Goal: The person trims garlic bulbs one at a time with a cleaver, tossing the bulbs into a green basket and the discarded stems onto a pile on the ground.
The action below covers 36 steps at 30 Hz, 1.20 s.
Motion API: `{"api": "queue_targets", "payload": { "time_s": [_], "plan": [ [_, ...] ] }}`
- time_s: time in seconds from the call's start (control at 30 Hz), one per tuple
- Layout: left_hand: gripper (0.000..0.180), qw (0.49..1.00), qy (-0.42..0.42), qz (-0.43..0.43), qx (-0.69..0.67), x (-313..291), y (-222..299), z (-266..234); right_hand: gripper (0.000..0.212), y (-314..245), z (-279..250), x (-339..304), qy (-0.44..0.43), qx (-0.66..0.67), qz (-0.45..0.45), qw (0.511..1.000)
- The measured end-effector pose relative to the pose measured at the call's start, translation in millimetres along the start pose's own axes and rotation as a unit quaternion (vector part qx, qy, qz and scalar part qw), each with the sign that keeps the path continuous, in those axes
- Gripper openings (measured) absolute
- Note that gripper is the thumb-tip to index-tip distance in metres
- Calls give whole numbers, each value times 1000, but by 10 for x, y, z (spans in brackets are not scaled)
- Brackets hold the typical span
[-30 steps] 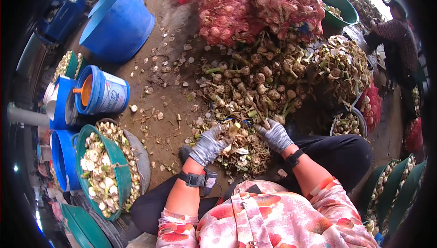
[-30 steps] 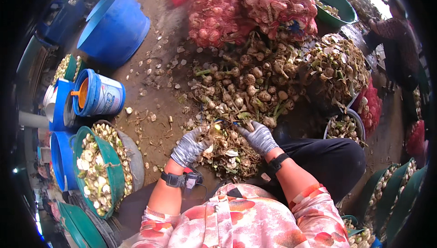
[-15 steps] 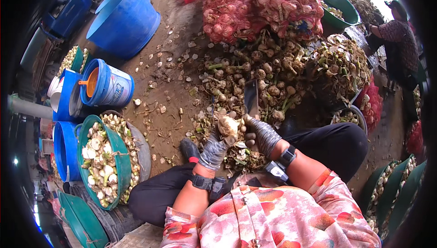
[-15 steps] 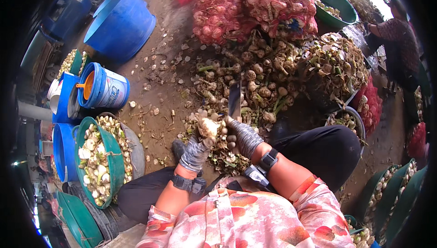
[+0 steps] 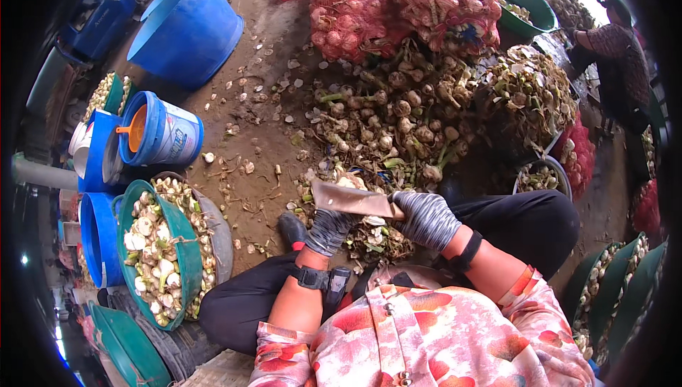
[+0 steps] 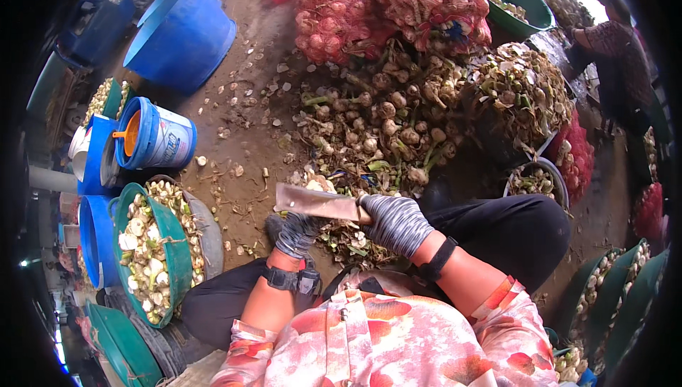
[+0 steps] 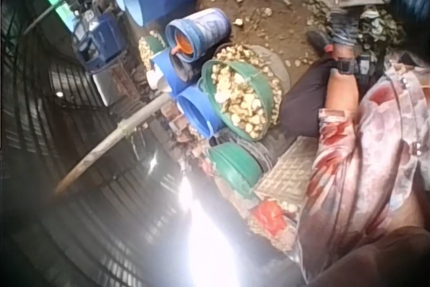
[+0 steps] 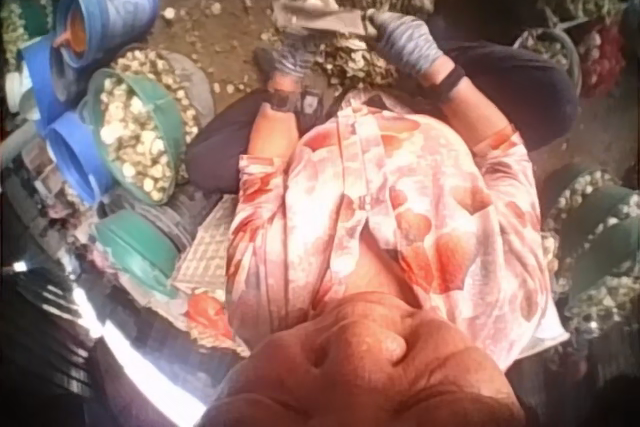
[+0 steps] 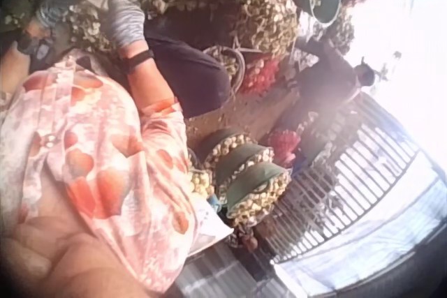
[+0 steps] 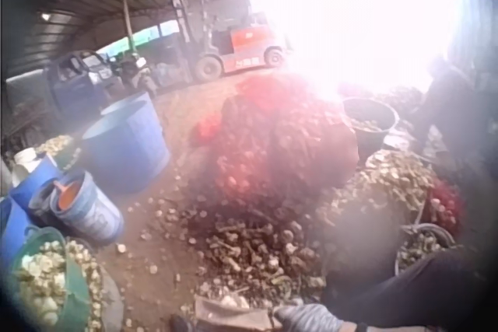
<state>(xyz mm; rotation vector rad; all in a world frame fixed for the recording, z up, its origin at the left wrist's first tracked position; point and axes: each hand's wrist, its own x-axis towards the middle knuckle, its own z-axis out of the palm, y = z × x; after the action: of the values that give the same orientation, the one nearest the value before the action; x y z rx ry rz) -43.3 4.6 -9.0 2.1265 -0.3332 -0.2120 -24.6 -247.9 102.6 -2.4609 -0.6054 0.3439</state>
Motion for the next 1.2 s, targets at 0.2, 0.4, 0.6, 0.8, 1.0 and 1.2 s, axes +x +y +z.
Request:
{"api": "queue_targets", "payload": {
  "time_s": [0.2, 0.4, 0.6, 0.8, 1.0, 1.2],
  "plan": [
    [55, 987, -78, -21, 142, -102, -104, 39, 16, -44, -34, 20, -51, -48, 7, 998],
    [49, 973, -8, 71, 218, -235, -61, -31, 17, -105, 1, -3, -62, -47, -41, 996],
    [43, 999, 18, -7, 31, -228, -21, 21, 13, -41, 191, 37, -56, -67, -24, 996],
    [56, 994, 69, 67, 43, -41, 310, -51, 16, 273, 424, 165, -36, -77, -12, 996],
    [60, 908, 94, -42, -405, 46, 882, -76, 25, 953, 418, 344, 96, 8, 218, 971],
    [42, 882, 217, -20, -417, -84, 87, -148, 34, 27, 300, 316, 69, -24, 79, 994]
  ]
}}
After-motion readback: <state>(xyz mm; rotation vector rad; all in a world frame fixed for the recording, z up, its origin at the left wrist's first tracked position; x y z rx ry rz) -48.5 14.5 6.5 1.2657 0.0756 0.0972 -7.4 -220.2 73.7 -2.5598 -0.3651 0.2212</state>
